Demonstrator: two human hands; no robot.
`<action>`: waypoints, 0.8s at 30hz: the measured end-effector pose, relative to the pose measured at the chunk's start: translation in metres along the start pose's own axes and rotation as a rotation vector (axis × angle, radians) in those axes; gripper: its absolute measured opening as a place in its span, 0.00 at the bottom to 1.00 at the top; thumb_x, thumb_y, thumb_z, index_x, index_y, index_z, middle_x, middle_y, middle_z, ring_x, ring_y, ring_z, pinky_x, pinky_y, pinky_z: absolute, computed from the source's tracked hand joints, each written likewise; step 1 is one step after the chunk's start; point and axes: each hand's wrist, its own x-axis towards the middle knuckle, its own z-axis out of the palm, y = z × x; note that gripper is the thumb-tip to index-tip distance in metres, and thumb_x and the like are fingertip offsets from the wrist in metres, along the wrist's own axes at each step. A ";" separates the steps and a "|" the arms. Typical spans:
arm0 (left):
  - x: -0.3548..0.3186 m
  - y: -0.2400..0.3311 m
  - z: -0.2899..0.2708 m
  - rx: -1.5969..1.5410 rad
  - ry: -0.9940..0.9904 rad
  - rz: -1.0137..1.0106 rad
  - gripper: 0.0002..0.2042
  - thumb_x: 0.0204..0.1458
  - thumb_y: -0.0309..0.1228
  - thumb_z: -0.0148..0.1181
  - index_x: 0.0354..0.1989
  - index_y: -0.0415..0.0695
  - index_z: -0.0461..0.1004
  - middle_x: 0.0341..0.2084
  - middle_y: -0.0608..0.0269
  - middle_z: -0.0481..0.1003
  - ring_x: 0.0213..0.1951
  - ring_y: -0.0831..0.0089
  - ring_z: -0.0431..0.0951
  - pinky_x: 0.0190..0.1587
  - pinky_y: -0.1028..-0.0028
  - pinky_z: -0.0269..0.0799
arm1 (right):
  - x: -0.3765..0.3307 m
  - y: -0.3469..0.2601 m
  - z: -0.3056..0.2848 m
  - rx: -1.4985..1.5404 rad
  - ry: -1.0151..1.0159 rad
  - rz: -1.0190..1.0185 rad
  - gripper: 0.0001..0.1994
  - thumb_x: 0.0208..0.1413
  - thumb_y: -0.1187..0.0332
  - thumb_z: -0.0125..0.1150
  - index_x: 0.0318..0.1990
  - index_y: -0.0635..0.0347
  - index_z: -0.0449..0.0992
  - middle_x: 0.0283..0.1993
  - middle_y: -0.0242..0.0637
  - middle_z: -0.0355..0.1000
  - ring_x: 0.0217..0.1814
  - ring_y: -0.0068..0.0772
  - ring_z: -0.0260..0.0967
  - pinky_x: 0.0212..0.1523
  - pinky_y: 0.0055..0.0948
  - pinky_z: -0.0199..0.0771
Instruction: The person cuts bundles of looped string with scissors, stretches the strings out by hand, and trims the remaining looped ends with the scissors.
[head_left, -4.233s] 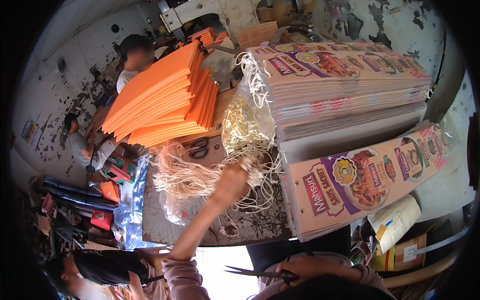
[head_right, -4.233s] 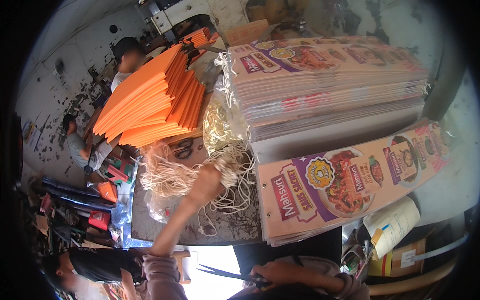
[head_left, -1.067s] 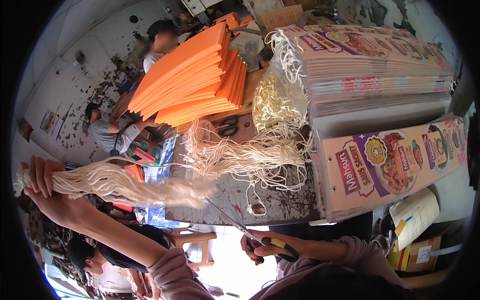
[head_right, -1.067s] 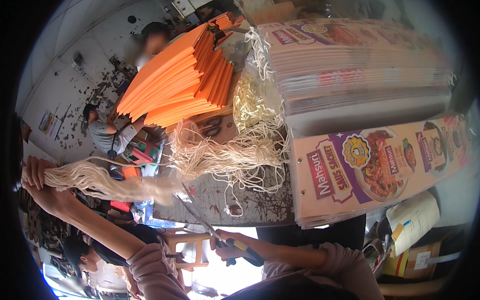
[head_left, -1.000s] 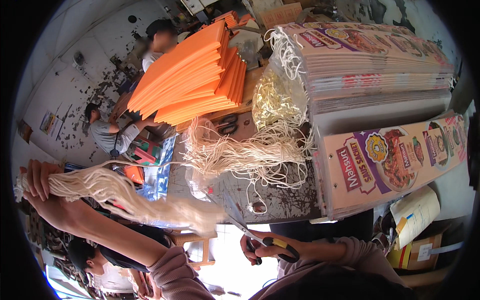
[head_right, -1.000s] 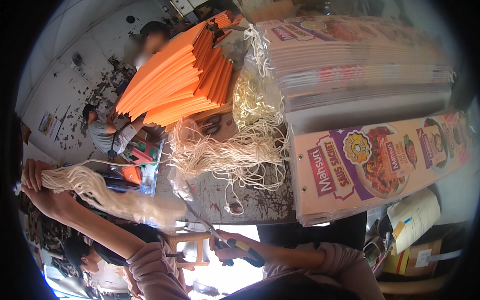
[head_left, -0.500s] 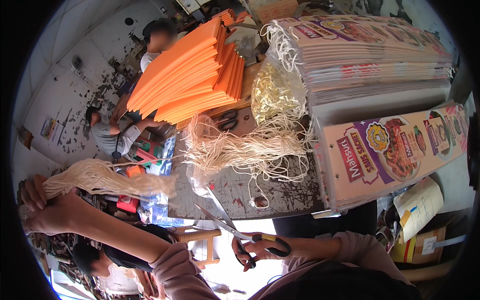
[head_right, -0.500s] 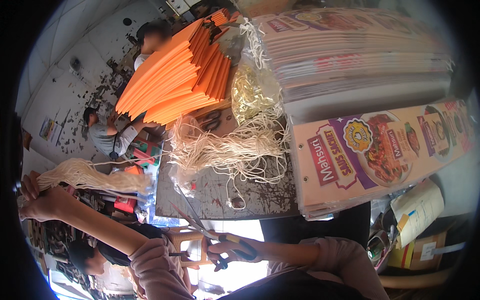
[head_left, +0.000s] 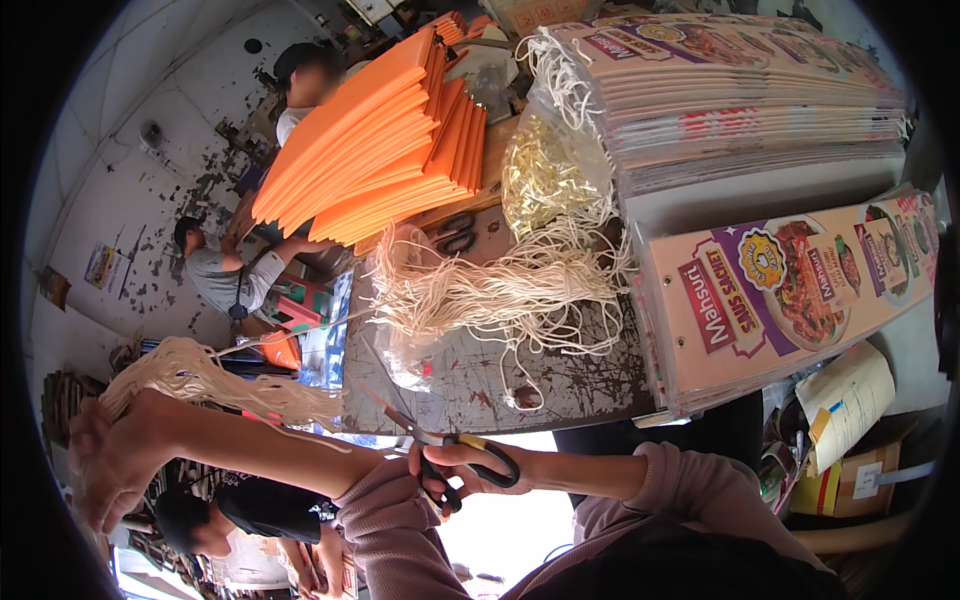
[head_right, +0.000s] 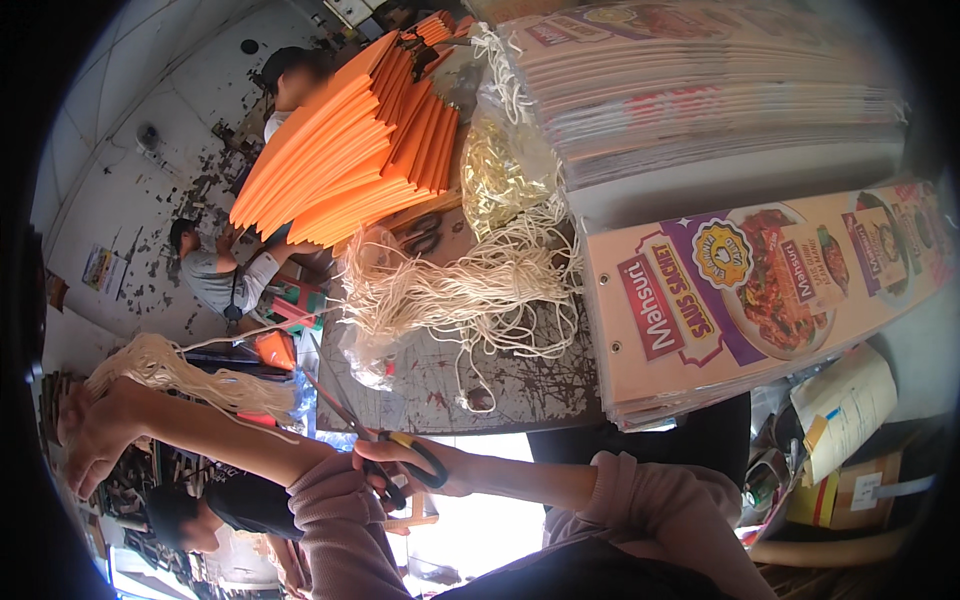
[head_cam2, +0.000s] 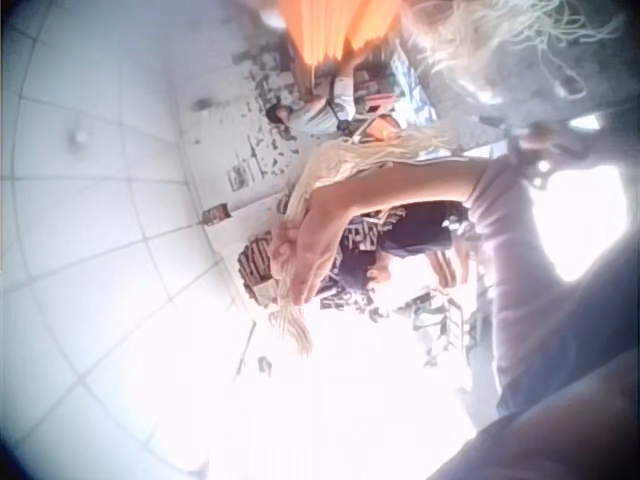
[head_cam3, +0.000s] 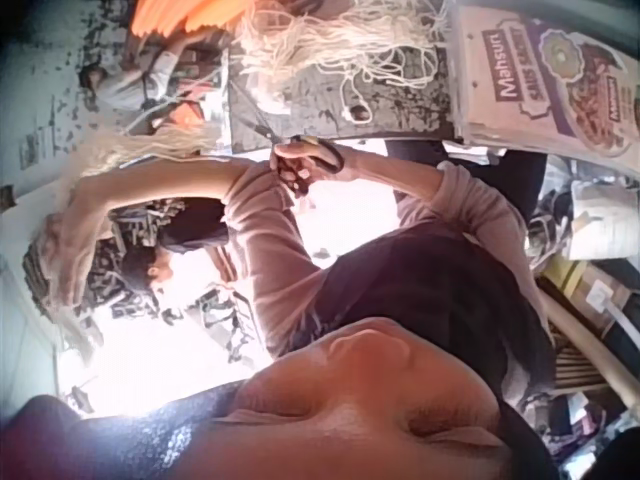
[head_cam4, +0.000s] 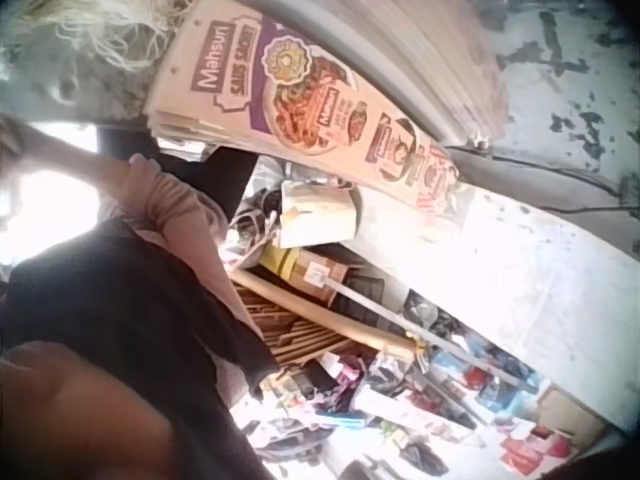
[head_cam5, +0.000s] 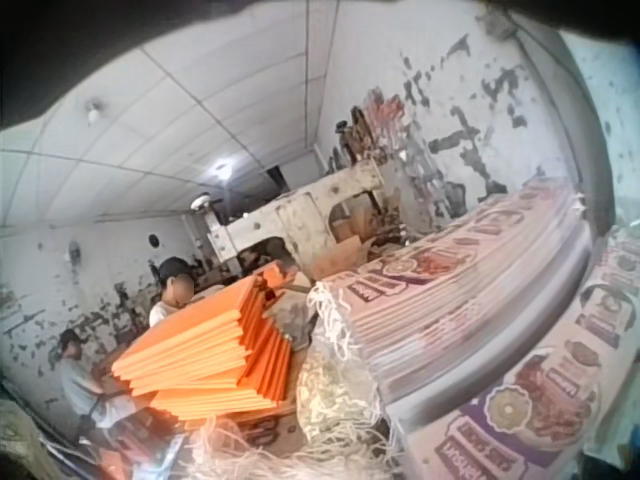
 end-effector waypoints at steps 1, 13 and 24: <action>0.001 -0.002 -0.002 -0.031 0.041 0.007 0.30 0.52 0.51 0.31 0.55 0.56 0.23 0.09 0.59 0.62 0.10 0.67 0.67 0.15 0.73 0.73 | 0.004 -0.002 0.000 -0.046 0.025 -0.016 0.21 0.48 0.46 0.47 0.33 0.57 0.63 0.26 0.29 0.55 0.28 0.19 0.55 0.28 0.23 0.64; 0.000 0.007 -0.006 -0.018 0.136 0.080 0.25 0.51 0.51 0.33 0.50 0.55 0.31 0.09 0.61 0.59 0.10 0.70 0.63 0.14 0.75 0.66 | 0.029 -0.032 -0.004 -0.163 0.059 -0.014 0.22 0.49 0.45 0.43 0.35 0.57 0.63 0.25 0.31 0.56 0.28 0.22 0.57 0.27 0.26 0.67; -0.013 0.007 -0.008 -0.016 0.139 0.093 0.20 0.51 0.51 0.35 0.44 0.54 0.40 0.09 0.64 0.57 0.10 0.74 0.59 0.12 0.77 0.59 | 0.020 -0.051 0.010 -0.197 0.124 0.019 0.26 0.48 0.41 0.40 0.32 0.60 0.63 0.17 0.28 0.55 0.15 0.18 0.54 0.13 0.18 0.58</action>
